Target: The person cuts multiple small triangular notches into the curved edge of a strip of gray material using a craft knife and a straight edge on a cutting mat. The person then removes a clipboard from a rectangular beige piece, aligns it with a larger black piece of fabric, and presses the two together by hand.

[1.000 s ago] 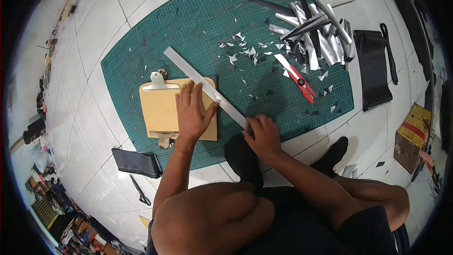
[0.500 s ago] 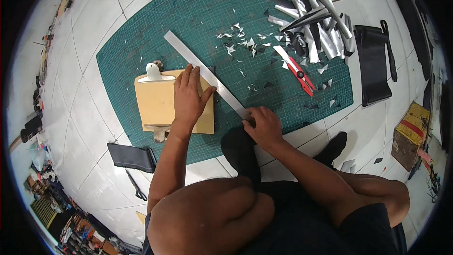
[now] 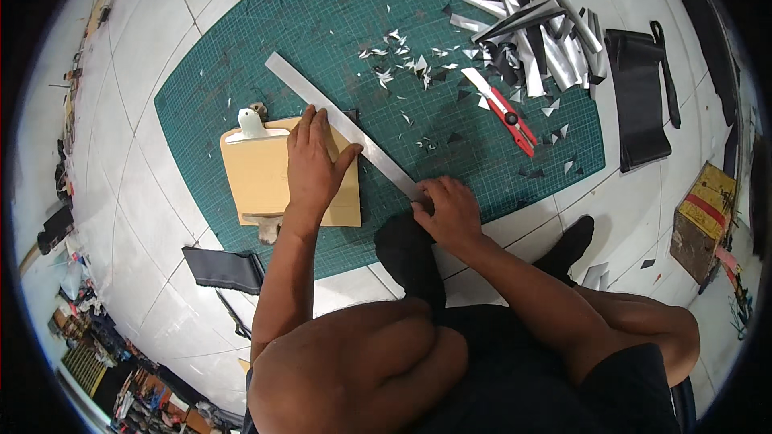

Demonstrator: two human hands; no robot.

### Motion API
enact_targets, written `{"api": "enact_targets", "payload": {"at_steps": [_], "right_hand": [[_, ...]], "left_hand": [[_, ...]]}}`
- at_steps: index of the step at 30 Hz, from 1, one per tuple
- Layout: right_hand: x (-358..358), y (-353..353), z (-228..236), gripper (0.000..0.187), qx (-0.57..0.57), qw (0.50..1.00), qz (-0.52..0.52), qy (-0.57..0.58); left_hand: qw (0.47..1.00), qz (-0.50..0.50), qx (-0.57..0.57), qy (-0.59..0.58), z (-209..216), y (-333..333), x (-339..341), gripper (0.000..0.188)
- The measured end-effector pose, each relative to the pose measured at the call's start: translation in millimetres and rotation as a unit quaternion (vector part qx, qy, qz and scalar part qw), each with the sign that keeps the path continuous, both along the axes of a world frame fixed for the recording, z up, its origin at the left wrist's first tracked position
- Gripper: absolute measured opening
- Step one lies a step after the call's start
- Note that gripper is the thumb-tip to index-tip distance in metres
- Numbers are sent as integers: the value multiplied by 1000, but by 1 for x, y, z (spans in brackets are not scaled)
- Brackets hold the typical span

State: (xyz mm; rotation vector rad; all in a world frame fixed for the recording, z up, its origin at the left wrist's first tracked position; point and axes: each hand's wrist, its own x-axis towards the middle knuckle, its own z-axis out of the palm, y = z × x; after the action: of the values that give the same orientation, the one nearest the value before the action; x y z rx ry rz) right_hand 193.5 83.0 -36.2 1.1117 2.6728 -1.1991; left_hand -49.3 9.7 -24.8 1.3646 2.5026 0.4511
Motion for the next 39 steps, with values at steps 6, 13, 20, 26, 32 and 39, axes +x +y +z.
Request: {"api": "enact_targets", "payload": {"at_steps": [6, 13, 20, 26, 32, 39], "right_hand": [[-2, -1, -1, 32, -8, 1000, 1, -7], [1, -1, -2, 34, 11, 999, -4, 30], [1, -1, -1, 35, 8, 1000, 6, 20], [2, -2, -3, 35, 20, 999, 0, 42], [3, 1, -3, 35, -1, 999, -4, 35], [1, 6, 3, 34, 2, 1000, 7, 29]], "left_hand": [[1000, -1, -22, 5, 3, 3, -1, 79], [1000, -4, -29, -2, 2, 2, -2, 80], [999, -20, -27, 7, 3, 1, -3, 80], [999, -15, -35, 2, 8, 6, -4, 80], [997, -19, -69, -9, 10, 14, -8, 87], [994, 7, -107, -21, 19, 29, -9, 94]]}}
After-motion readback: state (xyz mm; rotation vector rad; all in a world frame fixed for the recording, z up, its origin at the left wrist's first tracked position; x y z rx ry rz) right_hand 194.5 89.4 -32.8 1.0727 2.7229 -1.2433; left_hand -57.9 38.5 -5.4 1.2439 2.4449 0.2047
